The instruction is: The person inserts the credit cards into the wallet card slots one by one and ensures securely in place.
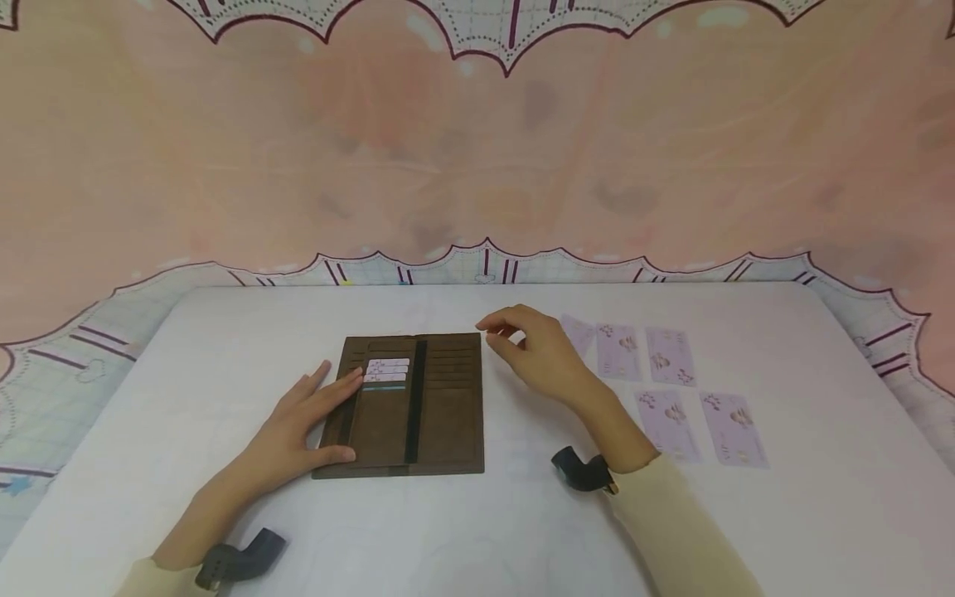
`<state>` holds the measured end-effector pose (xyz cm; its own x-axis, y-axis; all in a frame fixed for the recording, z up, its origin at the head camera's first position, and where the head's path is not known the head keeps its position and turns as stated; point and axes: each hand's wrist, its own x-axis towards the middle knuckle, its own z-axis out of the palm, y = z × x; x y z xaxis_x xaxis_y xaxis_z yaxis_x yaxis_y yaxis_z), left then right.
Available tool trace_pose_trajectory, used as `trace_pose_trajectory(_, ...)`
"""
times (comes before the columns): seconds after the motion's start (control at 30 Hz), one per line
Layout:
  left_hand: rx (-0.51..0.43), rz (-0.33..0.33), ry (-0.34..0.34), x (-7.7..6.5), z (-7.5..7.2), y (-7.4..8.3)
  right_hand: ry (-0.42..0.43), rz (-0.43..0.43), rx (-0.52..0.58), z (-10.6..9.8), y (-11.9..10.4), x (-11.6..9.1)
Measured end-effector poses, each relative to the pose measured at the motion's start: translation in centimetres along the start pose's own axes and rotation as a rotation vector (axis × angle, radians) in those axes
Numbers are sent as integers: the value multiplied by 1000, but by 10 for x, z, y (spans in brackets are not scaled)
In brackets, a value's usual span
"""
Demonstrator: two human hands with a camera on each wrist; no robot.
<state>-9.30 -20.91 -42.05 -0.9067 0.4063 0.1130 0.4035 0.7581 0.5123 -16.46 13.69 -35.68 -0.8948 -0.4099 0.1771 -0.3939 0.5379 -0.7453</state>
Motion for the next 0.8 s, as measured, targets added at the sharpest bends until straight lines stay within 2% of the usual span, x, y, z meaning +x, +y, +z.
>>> trace_pose_trajectory(0.23, -6, 30, 21, 0, 0, 1, -25, 54, -41, -19, 20, -29)
trace_pose_trajectory(0.43, 4, 22, 8, 0, 1, 1, -31, 111, -116, -32, 34, -53)
trace_pose_trajectory(0.57, 12, 18, 5, 1, 0, 0, -56, 142, -127, -41, 43, -65)
trace_pose_trajectory(0.8, 11, 5, 1, 0, 0, -1, -112, 110, -77, -56, 59, -79)
